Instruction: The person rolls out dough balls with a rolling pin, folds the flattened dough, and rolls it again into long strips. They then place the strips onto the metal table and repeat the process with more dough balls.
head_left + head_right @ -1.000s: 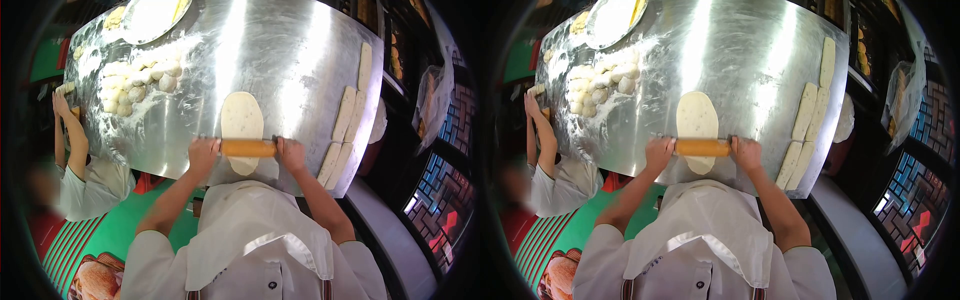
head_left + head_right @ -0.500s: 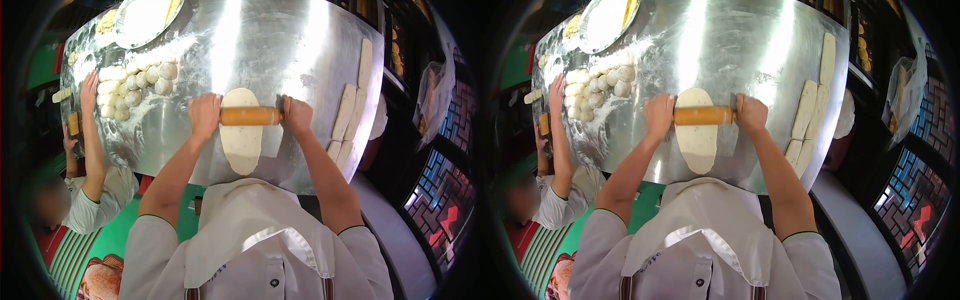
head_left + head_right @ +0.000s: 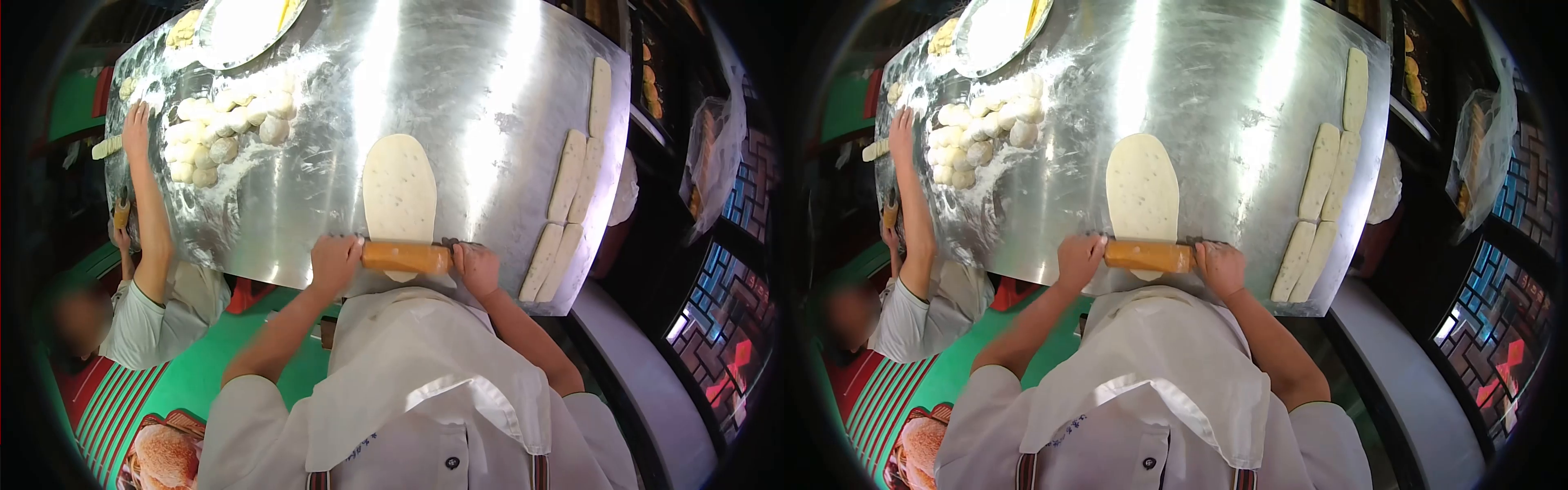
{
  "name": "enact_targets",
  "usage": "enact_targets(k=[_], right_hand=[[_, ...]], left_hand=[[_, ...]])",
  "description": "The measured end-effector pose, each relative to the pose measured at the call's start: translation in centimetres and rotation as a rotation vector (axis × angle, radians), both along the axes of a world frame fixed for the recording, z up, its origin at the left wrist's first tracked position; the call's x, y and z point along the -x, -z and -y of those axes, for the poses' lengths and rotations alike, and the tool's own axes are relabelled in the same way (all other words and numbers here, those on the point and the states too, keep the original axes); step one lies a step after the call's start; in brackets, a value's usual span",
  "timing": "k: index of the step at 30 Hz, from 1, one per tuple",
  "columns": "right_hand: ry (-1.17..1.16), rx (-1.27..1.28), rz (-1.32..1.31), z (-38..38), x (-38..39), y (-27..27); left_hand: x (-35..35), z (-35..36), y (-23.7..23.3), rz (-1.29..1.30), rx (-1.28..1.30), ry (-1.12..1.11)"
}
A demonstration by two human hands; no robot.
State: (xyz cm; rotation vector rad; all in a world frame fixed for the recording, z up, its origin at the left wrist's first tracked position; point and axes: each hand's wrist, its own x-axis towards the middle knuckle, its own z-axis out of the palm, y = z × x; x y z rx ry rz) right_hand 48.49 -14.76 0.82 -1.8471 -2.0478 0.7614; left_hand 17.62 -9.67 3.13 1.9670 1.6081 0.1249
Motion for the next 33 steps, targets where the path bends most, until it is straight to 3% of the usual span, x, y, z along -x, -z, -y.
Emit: enact_targets(k=[6,9,12,16,20,21,26,29,33], right_hand=[[0.054,-0.087,0.323,-14.3,1.2,1.5],[0.099,-0.072,0.363,-22.7,-0.1,2.6],[0.110,-0.034,0.390,-26.0,0.0,2.3],[0.075,0.014,0.357,-21.9,0.5,2.2],[0.038,0.095,0.306,-12.1,2.6,0.8],[-0.001,-0.085,0.208,-8.9,2.5,2.0],[-0.097,-0.080,0.155,0.5,2.8,1.0],[-0.151,0.034,0.160,2.7,2.3,1.6],[-0.118,-0.013,0.240,-1.0,0.8,1.3]], left_hand=[[-0.6,-13.4,3.3,-0.054,-0.294,-0.048],[-1.6,-20.7,3.5,-0.092,-0.374,-0.068],[-2.3,-24.5,3.2,-0.058,-0.371,-0.145],[-1.6,-20.6,2.8,-0.116,-0.285,-0.140],[0.2,-10.2,3.7,-0.098,-0.345,-0.071],[0.6,-7.1,3.1,-0.094,-0.330,-0.042],[2.4,5.3,1.1,-0.043,-0.236,0.047],[2.8,8.2,1.5,0.012,-0.125,0.009],[1.3,2.1,0.0,0.040,-0.165,-0.065]])
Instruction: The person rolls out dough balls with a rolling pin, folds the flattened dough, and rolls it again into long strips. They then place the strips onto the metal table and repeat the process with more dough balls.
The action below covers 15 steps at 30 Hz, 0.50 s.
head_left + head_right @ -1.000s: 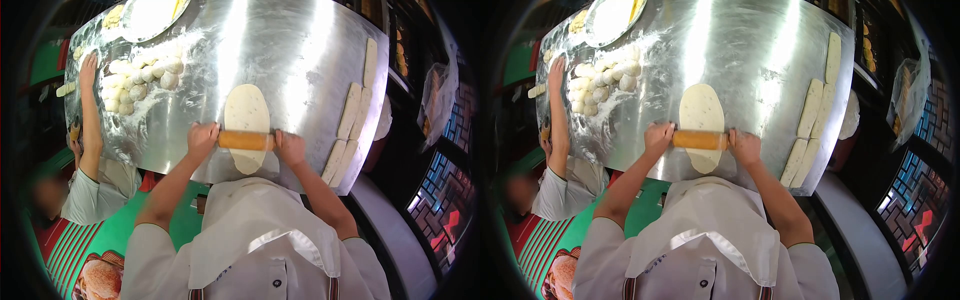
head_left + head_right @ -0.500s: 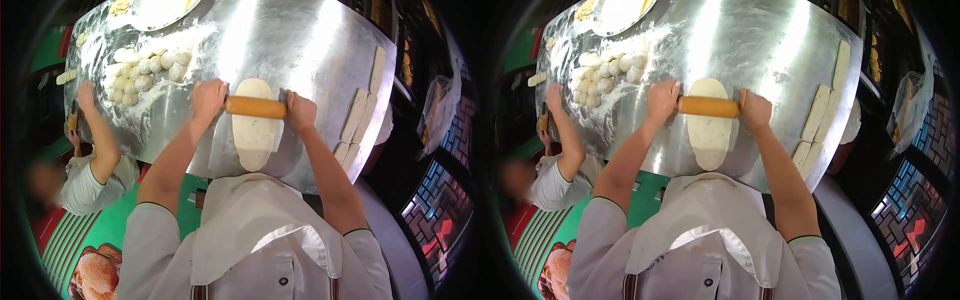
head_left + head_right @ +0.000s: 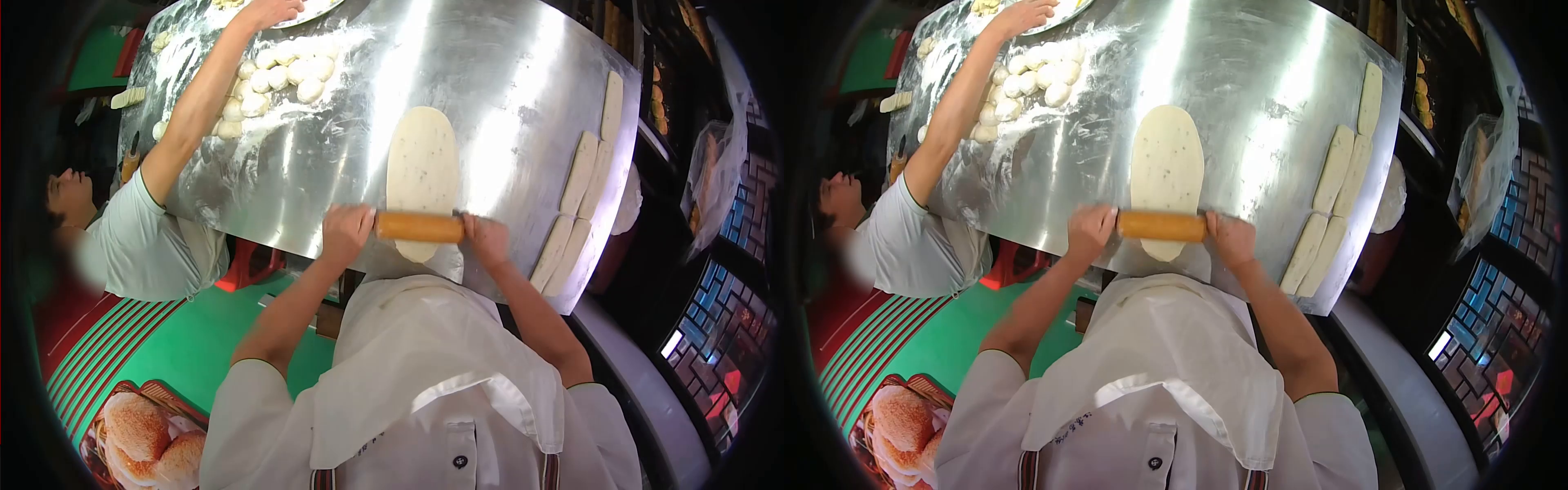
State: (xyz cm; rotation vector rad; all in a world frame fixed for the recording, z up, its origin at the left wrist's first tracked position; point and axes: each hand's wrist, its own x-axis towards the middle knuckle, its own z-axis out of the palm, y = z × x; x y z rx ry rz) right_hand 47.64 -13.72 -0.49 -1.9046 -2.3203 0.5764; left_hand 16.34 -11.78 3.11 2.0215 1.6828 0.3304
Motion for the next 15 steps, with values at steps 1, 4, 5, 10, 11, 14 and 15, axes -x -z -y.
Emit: enact_targets(k=[1,4,5,10,11,14,15], right_hand=[[0.000,-0.059,0.042,-1.6,-0.2,-0.4],[0.148,-0.053,0.014,-3.4,-0.6,0.6],[0.152,-0.057,0.014,-2.4,-0.6,0.7],[0.076,-0.107,-0.067,6.3,-0.8,0.6],[0.069,-0.057,-0.098,7.2,-0.8,0.4],[0.111,0.080,-0.035,8.0,-1.8,1.5],[0.142,0.192,0.057,7.8,-2.2,2.0]], left_hand=[[-0.8,-1.6,0.0,0.003,-0.054,-0.027],[-2.3,-2.8,1.2,-0.073,0.045,-0.042],[-2.2,-1.4,1.8,-0.073,0.040,-0.039],[-1.4,6.5,1.5,-0.149,0.007,0.143],[-1.1,6.7,1.5,-0.156,-0.006,0.152],[0.3,4.8,5.3,-0.021,-0.131,0.292],[-0.5,1.5,4.0,0.139,-0.047,0.065]])
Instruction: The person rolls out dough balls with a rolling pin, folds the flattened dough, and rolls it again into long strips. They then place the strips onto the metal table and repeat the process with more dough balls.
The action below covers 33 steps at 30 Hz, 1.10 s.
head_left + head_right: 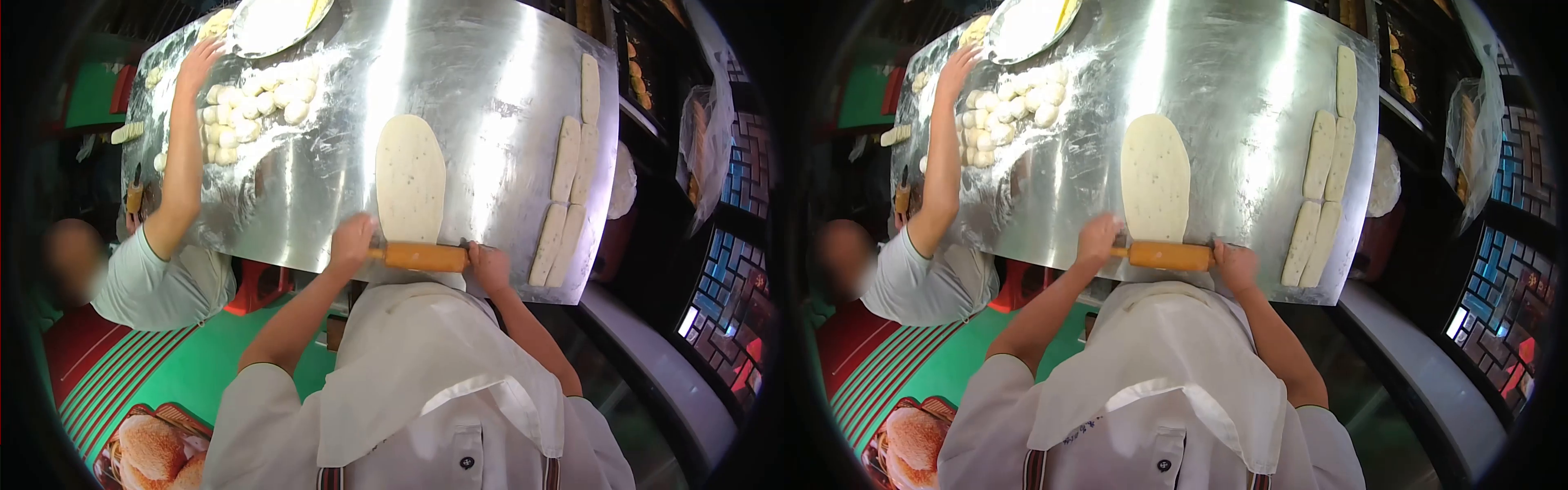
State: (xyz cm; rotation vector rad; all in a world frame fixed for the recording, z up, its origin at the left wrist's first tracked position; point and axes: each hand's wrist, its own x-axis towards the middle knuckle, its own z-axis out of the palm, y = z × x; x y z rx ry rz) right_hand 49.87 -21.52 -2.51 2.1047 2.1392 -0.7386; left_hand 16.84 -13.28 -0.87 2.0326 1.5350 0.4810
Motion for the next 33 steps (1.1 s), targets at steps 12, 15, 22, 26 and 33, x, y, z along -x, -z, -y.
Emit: enact_targets(k=[12,15,22,26,33], right_hand=[[1.144,0.537,-1.191,-6.7,-5.0,-1.1],[1.103,0.513,-1.171,-6.7,-4.7,-2.0],[1.096,0.529,-1.172,-6.7,-5.0,-1.9],[1.074,0.538,-1.187,-6.7,-5.0,-1.4],[1.076,0.557,-1.184,-6.8,-5.0,-1.6]], left_hand=[[-8.1,-21.4,0.2,0.034,-0.160,0.003],[-7.5,-19.7,-0.7,0.195,-0.081,0.101],[-5.3,-7.3,-2.3,0.295,-0.112,0.281],[-5.0,-3.9,-1.7,0.312,-0.086,0.294],[-4.8,-3.0,-1.2,0.278,-0.130,0.337]])
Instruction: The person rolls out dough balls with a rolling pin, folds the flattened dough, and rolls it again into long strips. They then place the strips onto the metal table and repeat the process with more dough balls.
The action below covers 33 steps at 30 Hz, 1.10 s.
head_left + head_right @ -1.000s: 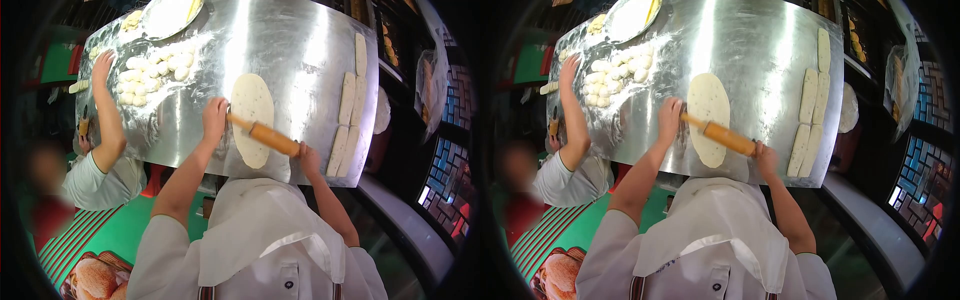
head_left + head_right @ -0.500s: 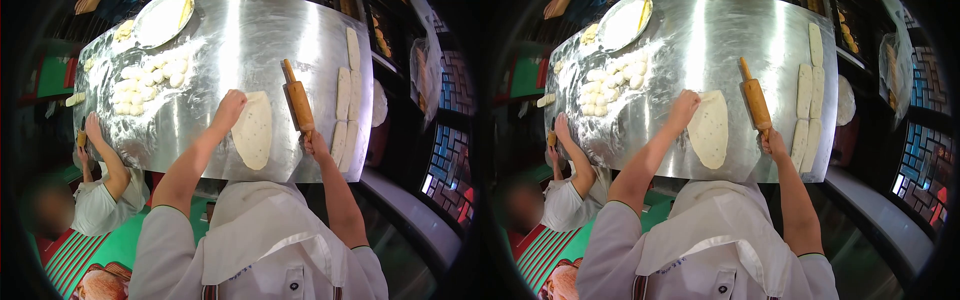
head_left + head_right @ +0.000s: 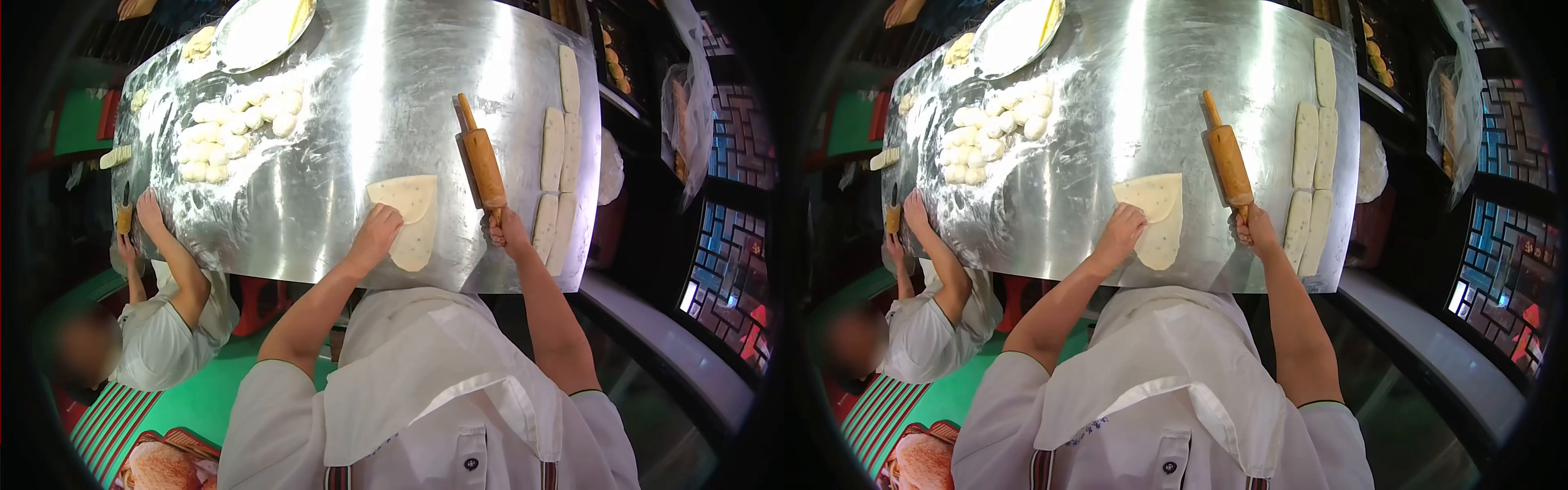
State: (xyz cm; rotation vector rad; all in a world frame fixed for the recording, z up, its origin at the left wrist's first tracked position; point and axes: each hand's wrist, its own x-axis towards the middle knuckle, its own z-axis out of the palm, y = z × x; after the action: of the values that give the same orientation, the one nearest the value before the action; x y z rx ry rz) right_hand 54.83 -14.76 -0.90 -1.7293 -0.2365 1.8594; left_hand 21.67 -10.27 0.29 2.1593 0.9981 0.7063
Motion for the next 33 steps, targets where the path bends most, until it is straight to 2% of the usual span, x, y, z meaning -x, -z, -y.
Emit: enact_targets(k=[4,6,7,9,13,16,18,19,21,25,28,30,31,33], right_hand=[[0.003,-0.010,-0.003,0.0,0.1,-0.1],[0.005,0.002,-0.011,-0.2,0.0,-0.2],[0.006,0.003,-0.011,-0.2,0.0,-0.3],[-0.003,0.013,-0.011,-0.3,0.0,-0.4],[0.005,0.017,-0.010,-0.3,0.0,-0.3],[0.001,0.022,-0.014,-0.4,0.0,-0.3],[0.003,0.023,-0.002,-0.3,0.1,-0.2],[0.003,0.024,-0.001,-0.3,0.1,-0.1],[0.000,0.014,-0.007,-0.3,0.0,0.0],[0.010,0.031,0.017,-0.5,0.2,-0.1],[0.009,0.020,-0.003,-0.2,0.0,-0.2],[0.001,0.002,0.008,-0.2,-0.1,0.1],[0.002,0.000,0.007,-0.2,-0.1,0.1],[-0.002,0.005,0.007,-0.2,0.0,0.0]], left_hand=[[0.5,0.9,0.2,-0.045,-0.014,0.002],[0.9,2.4,0.3,-0.205,-0.047,0.095],[1.0,3.3,0.1,-0.205,-0.046,0.095],[1.2,5.0,-0.5,-0.333,0.039,0.329],[1.0,5.6,0.3,-0.344,-0.008,0.329],[0.1,3.4,-0.1,-0.270,0.034,0.205],[-0.5,0.1,-0.9,-0.145,0.022,-0.110],[-0.7,-1.4,-1.0,-0.145,0.023,-0.109],[-1.0,-3.8,-1.0,-0.174,-0.023,-0.287],[-1.0,-4.5,-0.6,-0.211,0.010,-0.285],[-1.5,-2.5,-0.6,-0.210,-0.002,-0.330],[-1.8,-0.3,0.0,-0.104,-0.132,-0.100],[-2.0,0.7,-0.3,-0.105,-0.134,-0.099],[-2.0,2.2,-1.0,-0.177,0.012,-0.031]])
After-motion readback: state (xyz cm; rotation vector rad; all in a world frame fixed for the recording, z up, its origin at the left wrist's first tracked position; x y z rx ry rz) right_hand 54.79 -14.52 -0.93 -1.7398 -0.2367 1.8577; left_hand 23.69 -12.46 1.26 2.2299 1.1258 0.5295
